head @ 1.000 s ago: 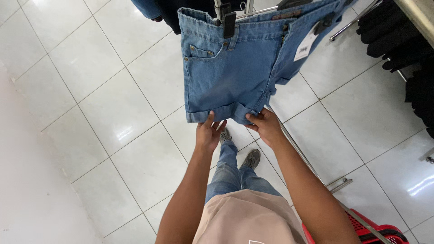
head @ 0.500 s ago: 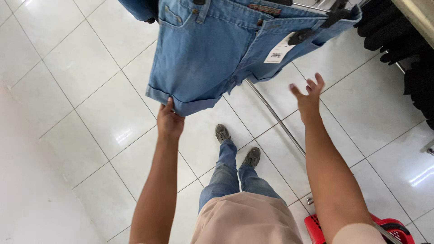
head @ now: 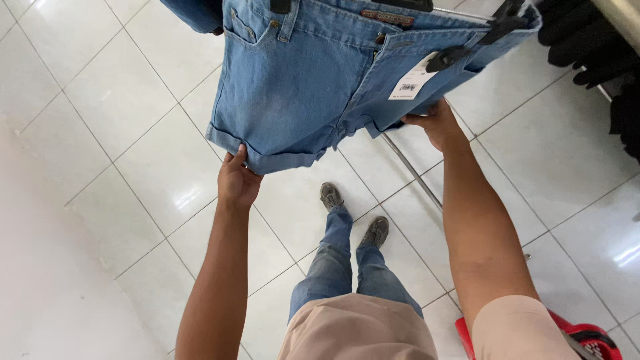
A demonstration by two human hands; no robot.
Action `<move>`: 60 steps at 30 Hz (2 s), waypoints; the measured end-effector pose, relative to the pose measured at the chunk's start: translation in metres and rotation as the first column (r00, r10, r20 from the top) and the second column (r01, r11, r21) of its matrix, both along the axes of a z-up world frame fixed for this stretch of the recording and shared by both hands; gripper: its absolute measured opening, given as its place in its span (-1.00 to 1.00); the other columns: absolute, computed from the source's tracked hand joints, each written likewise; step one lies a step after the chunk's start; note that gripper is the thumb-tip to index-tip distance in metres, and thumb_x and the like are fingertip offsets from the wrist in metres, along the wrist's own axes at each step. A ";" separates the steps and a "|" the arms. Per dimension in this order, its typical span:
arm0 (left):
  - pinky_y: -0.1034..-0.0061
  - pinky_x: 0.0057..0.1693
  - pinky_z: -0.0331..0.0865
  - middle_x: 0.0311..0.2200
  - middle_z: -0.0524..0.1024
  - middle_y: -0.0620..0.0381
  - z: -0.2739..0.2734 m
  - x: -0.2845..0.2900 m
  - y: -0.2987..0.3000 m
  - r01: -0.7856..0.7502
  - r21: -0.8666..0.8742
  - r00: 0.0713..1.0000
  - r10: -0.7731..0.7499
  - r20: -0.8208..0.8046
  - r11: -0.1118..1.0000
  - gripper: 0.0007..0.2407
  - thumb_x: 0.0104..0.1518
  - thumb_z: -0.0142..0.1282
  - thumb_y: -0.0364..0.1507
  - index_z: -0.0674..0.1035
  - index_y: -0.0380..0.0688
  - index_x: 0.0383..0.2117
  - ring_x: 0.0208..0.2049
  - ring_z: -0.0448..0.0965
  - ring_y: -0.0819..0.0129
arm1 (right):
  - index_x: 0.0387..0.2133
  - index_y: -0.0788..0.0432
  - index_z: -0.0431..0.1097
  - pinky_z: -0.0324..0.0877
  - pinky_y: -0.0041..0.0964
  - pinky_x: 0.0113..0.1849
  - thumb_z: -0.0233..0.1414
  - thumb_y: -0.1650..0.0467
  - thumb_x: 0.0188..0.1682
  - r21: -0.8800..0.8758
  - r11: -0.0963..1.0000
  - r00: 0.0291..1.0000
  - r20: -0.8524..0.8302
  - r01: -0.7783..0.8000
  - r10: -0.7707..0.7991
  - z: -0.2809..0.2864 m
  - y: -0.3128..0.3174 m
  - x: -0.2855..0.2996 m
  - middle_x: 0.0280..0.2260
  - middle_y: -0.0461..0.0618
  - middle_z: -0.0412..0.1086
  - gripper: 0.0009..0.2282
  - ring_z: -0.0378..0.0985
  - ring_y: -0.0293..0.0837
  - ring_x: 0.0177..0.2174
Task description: The person takes denim shorts from a red and black plastic basket, attaches them to a black hanger using the built-in clips, and hangs the garment on a metal clothing rack.
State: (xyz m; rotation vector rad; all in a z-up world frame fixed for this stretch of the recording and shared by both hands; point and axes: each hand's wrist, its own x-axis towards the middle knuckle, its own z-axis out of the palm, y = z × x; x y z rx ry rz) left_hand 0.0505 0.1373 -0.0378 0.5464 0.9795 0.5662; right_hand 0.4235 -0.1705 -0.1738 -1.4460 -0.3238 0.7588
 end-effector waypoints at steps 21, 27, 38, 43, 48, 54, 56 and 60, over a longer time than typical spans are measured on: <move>-0.40 0.45 -0.07 0.47 0.23 -0.06 -0.111 0.090 -0.228 0.738 -0.237 0.641 -0.766 -0.046 0.632 -0.17 0.16 0.34 0.09 0.18 0.15 0.51 0.49 0.10 -0.26 | -0.15 0.19 0.49 0.57 -0.24 -0.18 0.27 0.53 0.01 -0.048 0.887 0.827 -0.342 0.459 -0.446 0.152 -0.147 -0.183 -0.31 -0.04 0.54 -0.82 0.65 -0.19 -0.31; -0.11 0.36 0.23 0.15 0.39 0.17 -0.092 0.139 -0.267 0.495 -0.227 0.865 -0.452 0.220 0.838 -0.39 0.31 0.20 0.00 0.27 0.11 0.41 0.20 0.42 0.09 | -0.15 0.17 0.50 0.67 -0.21 -0.18 0.24 0.56 0.01 -0.044 0.871 0.808 -0.354 0.489 -0.471 0.122 -0.213 -0.170 -0.26 -0.01 0.60 -0.82 0.72 -0.13 -0.28; 0.41 -0.09 0.60 -0.30 0.66 0.09 -0.123 0.105 -0.216 0.634 0.067 0.770 -0.621 -0.144 0.771 -0.80 0.32 0.25 -0.36 0.61 -0.16 -0.03 -0.19 0.73 0.29 | -0.28 0.16 0.48 0.36 -0.39 -0.34 0.31 0.39 0.12 -0.312 0.769 0.830 0.208 0.558 -0.518 0.152 -0.224 -0.143 -0.45 -0.19 0.29 -0.86 0.33 -0.38 -0.40; 0.47 -0.10 0.63 -0.31 0.63 0.15 -0.117 0.099 -0.178 0.717 0.111 0.697 -0.702 -0.144 0.688 -0.79 0.34 0.12 -0.50 0.59 -0.18 0.06 -0.24 0.70 0.37 | -0.23 0.13 0.49 0.43 -0.50 -0.38 0.39 0.41 -0.06 -0.371 0.782 0.858 0.097 0.501 -0.504 0.170 -0.202 -0.165 -0.46 -0.16 0.38 -0.77 0.45 -0.37 -0.45; -0.07 0.03 0.58 -0.18 0.34 0.07 -0.085 0.126 -0.157 0.818 0.013 0.564 -0.797 -0.217 0.575 -0.75 0.12 -0.03 -0.41 0.53 -0.12 -0.09 -0.02 0.49 0.04 | -0.20 0.15 0.51 0.48 -0.43 -0.29 0.44 0.41 -0.10 -0.395 0.775 0.862 0.102 0.493 -0.497 0.137 -0.195 -0.167 -0.40 -0.09 0.43 -0.72 0.51 -0.31 -0.37; 0.21 -0.23 0.47 -0.50 0.60 0.10 -0.086 0.156 -0.150 0.885 0.304 0.465 -0.631 -0.621 0.353 -0.63 0.22 0.24 -0.01 0.66 -0.07 -0.32 -0.35 0.66 0.18 | -0.14 0.17 0.52 0.55 -0.33 -0.19 0.41 0.43 -0.03 -0.356 0.737 0.805 0.084 0.575 -0.587 0.125 -0.184 -0.176 -0.30 -0.05 0.48 -0.74 0.55 -0.29 -0.26; 0.38 -0.40 0.26 -0.69 0.38 0.23 -0.121 0.159 -0.141 0.847 0.316 0.529 -0.613 -0.587 0.428 -0.76 0.15 0.30 -0.17 0.57 -0.01 -0.49 -0.58 0.42 0.37 | -0.17 0.08 0.51 0.54 -0.45 -0.29 0.37 0.39 0.02 -0.404 0.693 0.790 0.147 0.597 -0.595 0.110 -0.188 -0.175 -0.37 -0.13 0.45 -0.79 0.52 -0.34 -0.33; 0.48 -0.34 0.46 -0.36 0.63 0.14 -0.099 0.153 -0.134 0.824 0.090 0.554 -0.763 -0.333 0.559 -0.63 0.01 0.40 -0.40 0.58 -0.06 -0.03 -0.39 0.59 0.35 | -0.07 0.13 0.46 0.59 -0.33 -0.24 0.33 0.39 0.09 -0.374 0.658 0.732 0.088 0.653 -0.676 0.092 -0.193 -0.178 -0.33 -0.05 0.43 -0.77 0.54 -0.24 -0.32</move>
